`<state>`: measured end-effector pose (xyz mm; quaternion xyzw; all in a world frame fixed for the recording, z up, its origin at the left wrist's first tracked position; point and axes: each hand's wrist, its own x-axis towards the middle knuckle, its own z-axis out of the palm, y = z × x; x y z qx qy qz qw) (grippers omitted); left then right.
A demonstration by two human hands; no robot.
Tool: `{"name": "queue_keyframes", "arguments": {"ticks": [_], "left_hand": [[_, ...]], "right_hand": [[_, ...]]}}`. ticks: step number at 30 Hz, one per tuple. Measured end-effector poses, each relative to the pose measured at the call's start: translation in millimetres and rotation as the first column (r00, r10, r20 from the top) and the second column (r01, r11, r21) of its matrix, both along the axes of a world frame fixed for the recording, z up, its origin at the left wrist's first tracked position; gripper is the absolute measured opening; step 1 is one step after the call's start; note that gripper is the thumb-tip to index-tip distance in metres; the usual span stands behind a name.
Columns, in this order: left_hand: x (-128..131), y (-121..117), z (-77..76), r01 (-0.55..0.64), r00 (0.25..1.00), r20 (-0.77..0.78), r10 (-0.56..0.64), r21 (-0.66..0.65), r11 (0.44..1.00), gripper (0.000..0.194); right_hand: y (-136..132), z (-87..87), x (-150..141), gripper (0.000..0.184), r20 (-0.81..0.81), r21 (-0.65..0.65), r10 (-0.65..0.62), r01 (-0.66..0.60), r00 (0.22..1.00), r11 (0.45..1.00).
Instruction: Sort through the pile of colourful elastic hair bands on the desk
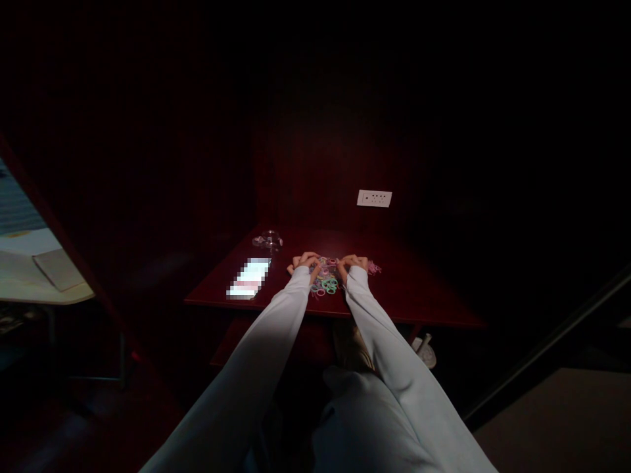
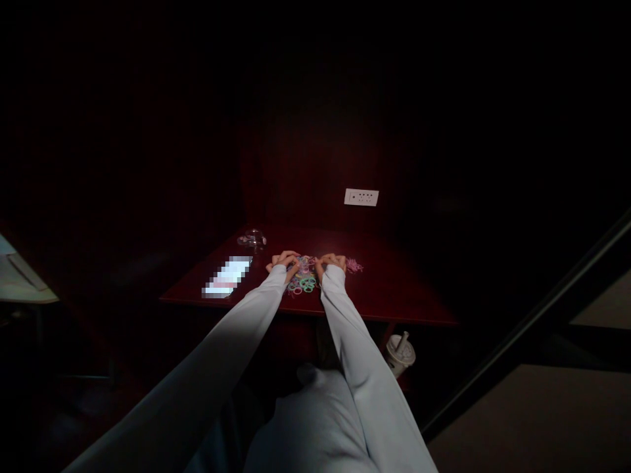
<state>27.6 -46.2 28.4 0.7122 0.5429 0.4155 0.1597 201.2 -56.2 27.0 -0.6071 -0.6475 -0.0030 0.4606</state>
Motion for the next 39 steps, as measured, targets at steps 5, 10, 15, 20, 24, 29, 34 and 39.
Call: {"name": "queue_keyframes", "arguments": {"ticks": [5,10,15,20,24,29,34,39], "left_hand": [[1.7,-2.0,0.3,0.010,1.000,-0.017,-0.011,-0.006,1.000,0.013],[1.9,1.3,-2.1,0.007,1.000,-0.026,-0.006,0.003,1.000,0.012],[-0.6,5.5,-5.7,0.037,0.999,-0.038,-0.037,0.000,0.999,0.010],[-0.3,2.2,-4.5,0.028,0.999,-0.018,-0.028,-0.005,1.000,0.013],[0.1,0.6,-3.5,0.019,1.000,-0.012,-0.019,-0.006,1.000,0.014],[-0.6,1.0,-1.0,0.034,0.999,-0.019,-0.035,-0.027,0.999,0.015],[1.0,-2.3,2.9,0.035,0.999,-0.018,-0.036,-0.044,0.998,0.017],[2.1,-2.3,2.8,0.031,0.999,-0.019,-0.032,-0.040,0.999,0.016]], "right_hand": [[7.8,-7.8,-1.4,0.030,0.072,0.011,0.150,-0.151,0.986,0.988],[12.1,-13.5,3.4,0.033,0.056,-0.009,0.171,-0.171,0.984,0.985],[11.3,-15.6,3.4,0.042,0.041,-0.018,0.206,-0.205,0.978,0.979],[16.6,-18.4,1.7,0.052,-0.010,-0.056,0.172,-0.172,0.985,0.983],[20.2,-22.0,4.4,0.054,0.002,-0.050,0.173,-0.172,0.985,0.984],[16.3,-20.8,5.5,0.050,0.005,-0.049,0.186,-0.185,0.983,0.981],[13.0,-14.3,2.2,0.044,-0.060,-0.064,0.188,-0.192,0.980,0.979],[11.7,-10.2,1.9,0.046,-0.134,-0.056,0.184,-0.193,0.974,0.980]]}}
